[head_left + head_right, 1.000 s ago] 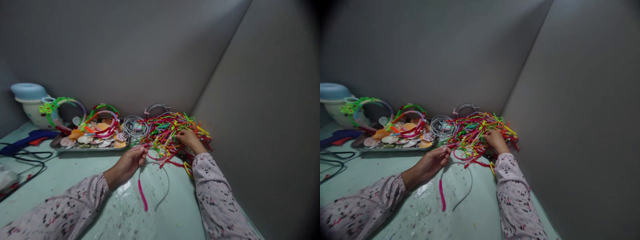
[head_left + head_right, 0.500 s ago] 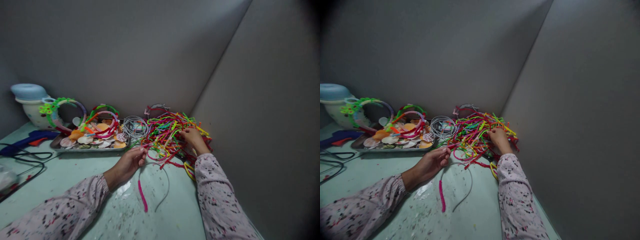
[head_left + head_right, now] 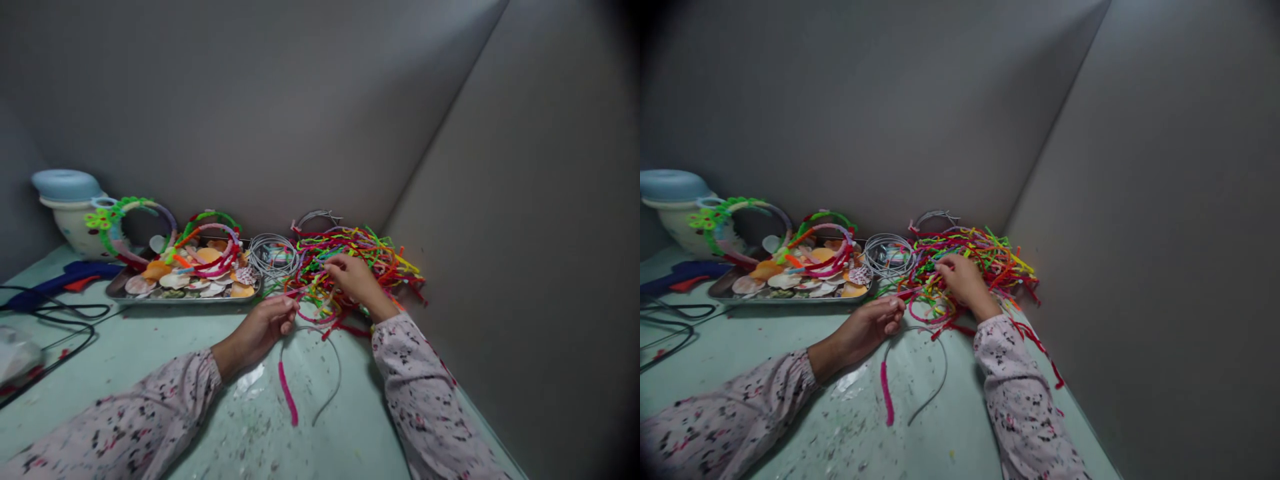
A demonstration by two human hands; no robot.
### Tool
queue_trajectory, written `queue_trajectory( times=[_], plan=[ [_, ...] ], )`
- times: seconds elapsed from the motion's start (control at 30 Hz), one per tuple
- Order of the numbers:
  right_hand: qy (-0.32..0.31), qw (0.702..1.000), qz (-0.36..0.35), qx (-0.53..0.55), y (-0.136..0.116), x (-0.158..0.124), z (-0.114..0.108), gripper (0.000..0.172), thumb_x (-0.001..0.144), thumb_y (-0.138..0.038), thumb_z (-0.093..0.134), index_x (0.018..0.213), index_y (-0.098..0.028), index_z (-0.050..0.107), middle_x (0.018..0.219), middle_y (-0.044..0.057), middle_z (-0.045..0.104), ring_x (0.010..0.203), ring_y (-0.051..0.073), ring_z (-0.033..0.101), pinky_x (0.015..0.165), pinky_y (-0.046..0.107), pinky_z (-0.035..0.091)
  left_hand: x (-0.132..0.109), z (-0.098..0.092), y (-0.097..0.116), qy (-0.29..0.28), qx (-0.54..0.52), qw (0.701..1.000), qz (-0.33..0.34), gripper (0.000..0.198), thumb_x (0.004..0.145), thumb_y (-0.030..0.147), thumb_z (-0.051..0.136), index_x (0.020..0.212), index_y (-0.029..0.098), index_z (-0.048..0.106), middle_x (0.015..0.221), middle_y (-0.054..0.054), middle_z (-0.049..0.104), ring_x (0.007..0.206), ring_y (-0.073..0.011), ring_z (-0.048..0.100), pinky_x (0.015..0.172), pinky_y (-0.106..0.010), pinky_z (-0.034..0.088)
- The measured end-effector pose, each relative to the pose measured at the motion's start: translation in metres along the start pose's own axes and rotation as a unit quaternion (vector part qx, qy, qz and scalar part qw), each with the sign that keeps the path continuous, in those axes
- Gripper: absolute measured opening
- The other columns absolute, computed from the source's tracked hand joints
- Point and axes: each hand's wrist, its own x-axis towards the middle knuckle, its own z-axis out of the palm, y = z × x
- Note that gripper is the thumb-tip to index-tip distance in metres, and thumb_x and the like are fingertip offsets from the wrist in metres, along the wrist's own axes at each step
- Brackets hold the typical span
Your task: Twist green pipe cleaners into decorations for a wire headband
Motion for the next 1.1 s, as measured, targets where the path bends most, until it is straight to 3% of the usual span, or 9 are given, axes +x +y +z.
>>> queue_trajectory(
  times=[0.1,0.17,0.37,0.53,0.7,0.83,1.0,1.1],
  plan=[
    [-0.055,0.997,-0.039,-0.037,-0.011,-0.006,0.027,0.018,0.086,-0.021,0.055,0.094,-0.02,0.071,0.095,0.004,0.072,0.087,0.016,0.063,0.08,0.025,0.044,0.001,-0.001,-0.002,-0.005,0.01,1.0,0.006,0.009,0.077,0.018,0.069,0.079,0.01,0.065,0.075,-0.002,0.055,0.059,-0.0068,0.049,0.048,-0.016,0.038],
    [-0.056,0.995,-0.04,-0.076,-0.012,-0.011,0.039,0.02,0.086,-0.021,0.056,0.1,-0.019,0.071,0.102,0.007,0.071,0.094,0.018,0.063,0.083,0.026,0.043,0.002,-0.002,-0.003,-0.01,0.025,1.0,0.01,0.012,0.078,0.021,0.07,0.08,0.01,0.066,0.072,-0.002,0.054,0.058,-0.007,0.047,0.048,-0.016,0.036],
    [-0.093,0.987,0.001,-0.129,-0.005,-0.016,0.048,0.016,0.085,-0.025,0.058,0.092,-0.02,0.072,0.093,0.007,0.074,0.085,0.019,0.065,0.075,0.026,0.042,0.003,-0.003,-0.008,-0.032,0.095,0.995,0.012,0.018,0.078,0.027,0.071,0.081,0.011,0.066,0.069,-0.001,0.052,0.056,-0.0072,0.044,0.048,-0.017,0.034],
    [-0.09,0.992,0.014,-0.082,0.0,-0.011,0.043,0.014,0.082,-0.021,0.056,0.084,-0.02,0.07,0.079,0.003,0.072,0.072,0.015,0.061,0.065,0.023,0.04,0.002,-0.002,-0.008,-0.041,0.121,0.992,0.007,0.019,0.076,0.029,0.072,0.079,0.011,0.066,0.063,0.0,0.049,0.053,-0.0065,0.041,0.047,-0.018,0.03],
    [-0.132,0.988,0.03,0.079,0.002,-0.006,0.024,0.014,0.079,-0.023,0.054,0.082,-0.018,0.066,0.068,-0.002,0.064,0.062,0.012,0.055,0.058,0.021,0.04,0.002,-0.002,-0.008,-0.038,0.117,0.992,0.012,0.018,0.076,0.029,0.072,0.079,0.012,0.065,0.066,0.0,0.051,0.056,-0.0073,0.043,0.049,-0.018,0.032],
    [-0.147,0.977,0.034,0.152,-0.003,-0.005,0.007,0.012,0.073,-0.023,0.055,0.079,-0.017,0.063,0.068,-0.003,0.06,0.061,0.011,0.052,0.058,0.021,0.04,0.002,-0.002,-0.008,-0.033,0.113,0.993,0.005,0.019,0.076,0.029,0.072,0.081,0.012,0.066,0.067,0.0,0.051,0.056,-0.0072,0.043,0.049,-0.018,0.032],
    [-0.14,0.983,0.024,0.115,-0.012,-0.008,-0.009,0.01,0.07,-0.021,0.055,0.077,-0.018,0.062,0.069,-0.003,0.059,0.063,0.012,0.051,0.059,0.022,0.039,0.001,-0.001,-0.007,-0.036,0.11,0.993,0.011,0.018,0.078,0.027,0.071,0.082,0.011,0.065,0.067,0.0,0.05,0.056,-0.0067,0.042,0.049,-0.017,0.033],
    [-0.13,0.97,0.053,0.201,-0.017,-0.009,-0.011,0.013,0.071,-0.027,0.058,0.082,-0.019,0.059,0.072,-0.003,0.061,0.066,0.013,0.055,0.063,0.023,0.044,0.0,0.0,-0.006,-0.031,0.097,0.995,0.014,0.017,0.079,0.027,0.07,0.081,0.011,0.065,0.068,-0.001,0.051,0.056,-0.0067,0.043,0.048,-0.017,0.033]
  ],
)
